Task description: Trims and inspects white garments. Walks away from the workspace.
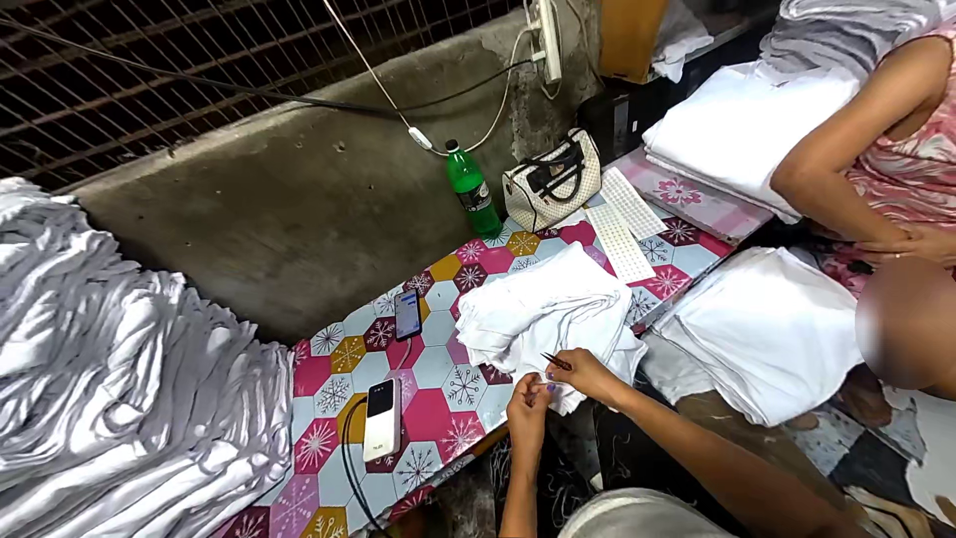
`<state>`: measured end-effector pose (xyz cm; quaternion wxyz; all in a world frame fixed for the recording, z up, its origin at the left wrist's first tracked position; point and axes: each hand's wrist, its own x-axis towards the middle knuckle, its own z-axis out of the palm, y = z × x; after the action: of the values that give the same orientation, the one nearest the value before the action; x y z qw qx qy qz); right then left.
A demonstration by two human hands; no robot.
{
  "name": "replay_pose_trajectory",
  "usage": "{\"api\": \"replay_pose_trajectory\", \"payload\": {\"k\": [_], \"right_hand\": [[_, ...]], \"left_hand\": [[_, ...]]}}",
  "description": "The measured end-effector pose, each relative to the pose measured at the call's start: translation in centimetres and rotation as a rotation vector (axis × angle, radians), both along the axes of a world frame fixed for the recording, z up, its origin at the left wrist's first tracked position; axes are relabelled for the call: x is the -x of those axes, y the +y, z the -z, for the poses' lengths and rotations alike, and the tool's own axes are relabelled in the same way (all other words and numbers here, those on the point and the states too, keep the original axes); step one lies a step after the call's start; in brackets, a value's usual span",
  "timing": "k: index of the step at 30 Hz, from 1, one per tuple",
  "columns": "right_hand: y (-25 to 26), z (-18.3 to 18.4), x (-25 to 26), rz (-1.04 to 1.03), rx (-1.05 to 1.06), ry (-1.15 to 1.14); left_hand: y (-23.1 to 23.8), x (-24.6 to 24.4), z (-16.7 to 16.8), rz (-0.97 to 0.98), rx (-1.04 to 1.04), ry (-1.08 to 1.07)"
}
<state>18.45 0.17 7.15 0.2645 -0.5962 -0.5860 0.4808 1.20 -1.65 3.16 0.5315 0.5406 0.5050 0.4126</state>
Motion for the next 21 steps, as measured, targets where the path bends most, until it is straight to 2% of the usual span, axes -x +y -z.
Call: {"api": "replay_pose_trajectory", "payload": {"k": [4,8,12,14,21], "right_hand": [[-0.1,0.8,0.2,0.149,0.094,0.179],[-0.5,0.6,-0.2,0.272,0.276,0.379],[-0.9,0.4,0.8,0.293,0.329,0.507],[-0.9,0.5,1.3,0.32,0.33,0.541],[-1.2,0.4,1.1,0.352,0.332,0.542]], "left_hand": [[0.4,-0.5,-0.9,-0.032,-0.023,0.023],[-0.4,0.6,-0.9,-0.063,-0.032,0.093],[-0.8,-0.1,-1.2,-0.034,-0.197,0.188],[-0.7,-0.4,-0.9,-0.071,-0.245,0.244],[-1.0,1.1,-1.1,0.004,-0.122,0.203]]}}
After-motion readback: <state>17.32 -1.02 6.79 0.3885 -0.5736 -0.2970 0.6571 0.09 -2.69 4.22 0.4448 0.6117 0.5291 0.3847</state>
